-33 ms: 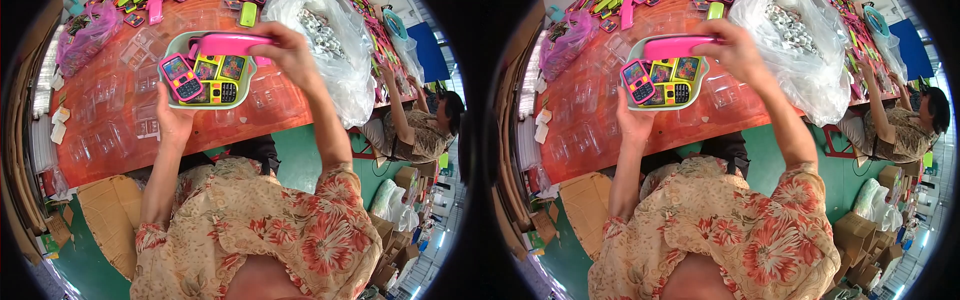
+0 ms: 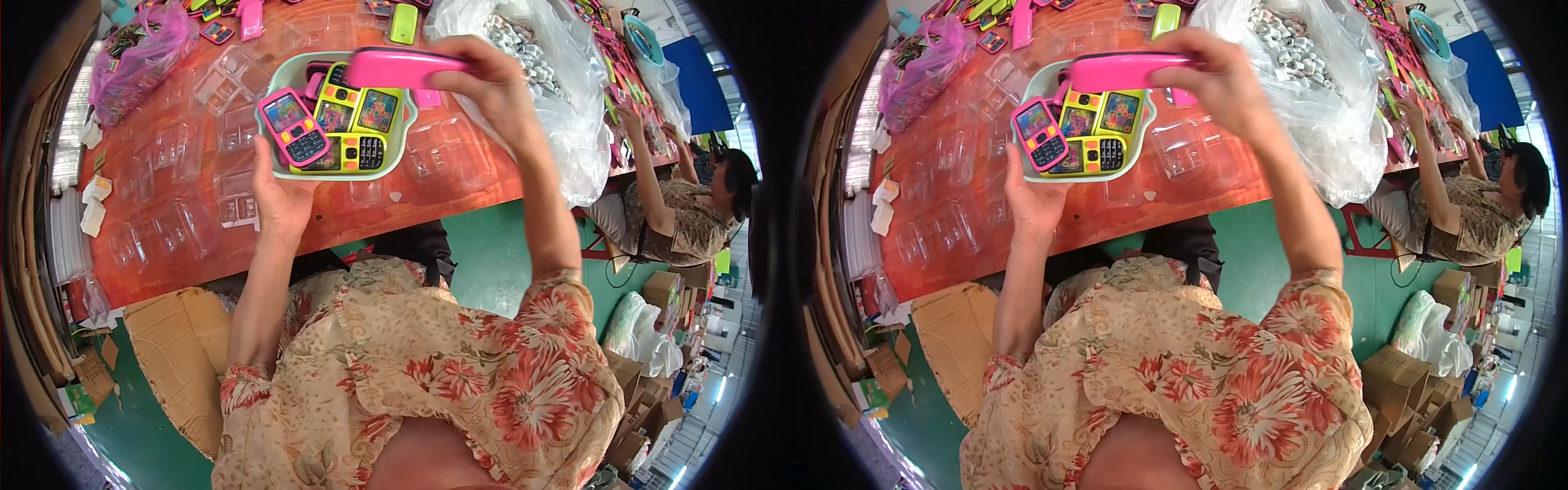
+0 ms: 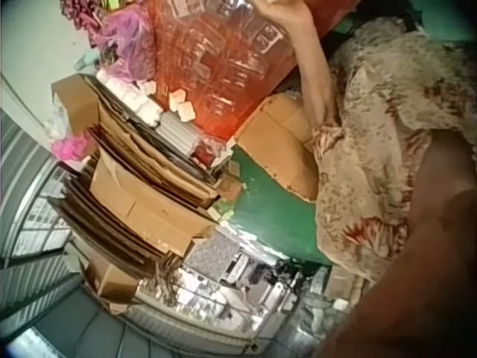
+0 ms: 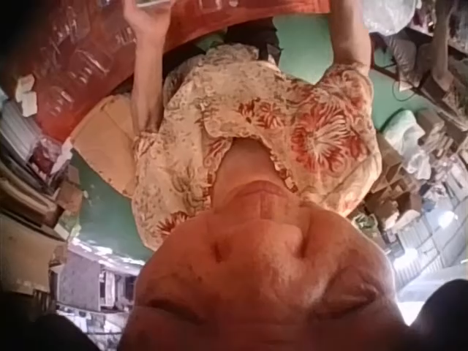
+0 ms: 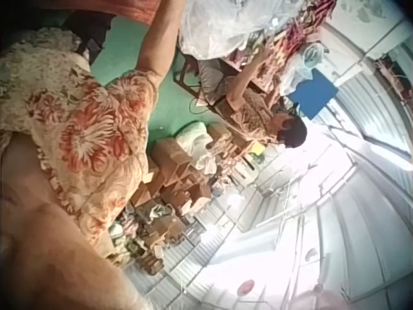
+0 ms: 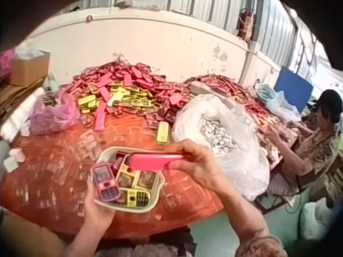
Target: Packaging toy mobile phones into plastic trays and applying stickers to the units.
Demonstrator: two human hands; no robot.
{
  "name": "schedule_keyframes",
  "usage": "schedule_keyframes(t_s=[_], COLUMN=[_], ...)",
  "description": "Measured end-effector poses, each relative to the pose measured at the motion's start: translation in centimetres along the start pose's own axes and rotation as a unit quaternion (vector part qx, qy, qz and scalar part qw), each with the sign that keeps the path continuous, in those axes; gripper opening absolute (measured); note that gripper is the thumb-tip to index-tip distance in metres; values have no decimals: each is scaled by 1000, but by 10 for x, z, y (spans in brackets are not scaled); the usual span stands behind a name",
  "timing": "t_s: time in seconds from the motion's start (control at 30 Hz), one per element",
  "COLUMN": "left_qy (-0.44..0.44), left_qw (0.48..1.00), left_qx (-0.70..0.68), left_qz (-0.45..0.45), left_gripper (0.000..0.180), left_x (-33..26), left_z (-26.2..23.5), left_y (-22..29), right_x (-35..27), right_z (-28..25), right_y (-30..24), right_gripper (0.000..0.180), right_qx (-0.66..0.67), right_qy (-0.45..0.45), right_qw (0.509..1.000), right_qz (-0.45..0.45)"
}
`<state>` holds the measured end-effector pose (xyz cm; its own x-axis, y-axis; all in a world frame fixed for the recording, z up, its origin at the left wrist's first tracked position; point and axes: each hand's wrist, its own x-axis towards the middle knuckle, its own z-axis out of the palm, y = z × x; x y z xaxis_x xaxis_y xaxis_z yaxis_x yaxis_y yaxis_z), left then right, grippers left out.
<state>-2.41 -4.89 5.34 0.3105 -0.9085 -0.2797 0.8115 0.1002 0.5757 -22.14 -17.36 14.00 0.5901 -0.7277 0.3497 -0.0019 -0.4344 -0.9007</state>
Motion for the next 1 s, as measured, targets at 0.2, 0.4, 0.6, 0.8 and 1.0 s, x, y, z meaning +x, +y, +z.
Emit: schedule_keyframes(t_s=[0.2,0.4,0.6,0.8,1.0], left_qy=[22,22,32,12,27], left_qw=[1000,1000,999,1000,999], left_qx=[-3,-6,-20,-22,16], left_qz=[-13,-6,10,9,27], left_gripper=[48,49,46,46,48], left_x=[-10,-13,-21,-14,-14], left_z=[-8,-10,-13,-18,-6], left_y=[12,14,15,7,0], right_x=[-36,-46,-65,-67,-22], right_z=[-74,-61,-41,-26,56], right_y=[3,65,86,68,0], right_gripper=[17,25,46,34,21], right_qx=[-361,-463,-354,-375,-390], right_qy=[-212,-344,-184,-52,-123], right_qw=[902,808,915,926,904], right_qz=[112,118,50,2,-123])
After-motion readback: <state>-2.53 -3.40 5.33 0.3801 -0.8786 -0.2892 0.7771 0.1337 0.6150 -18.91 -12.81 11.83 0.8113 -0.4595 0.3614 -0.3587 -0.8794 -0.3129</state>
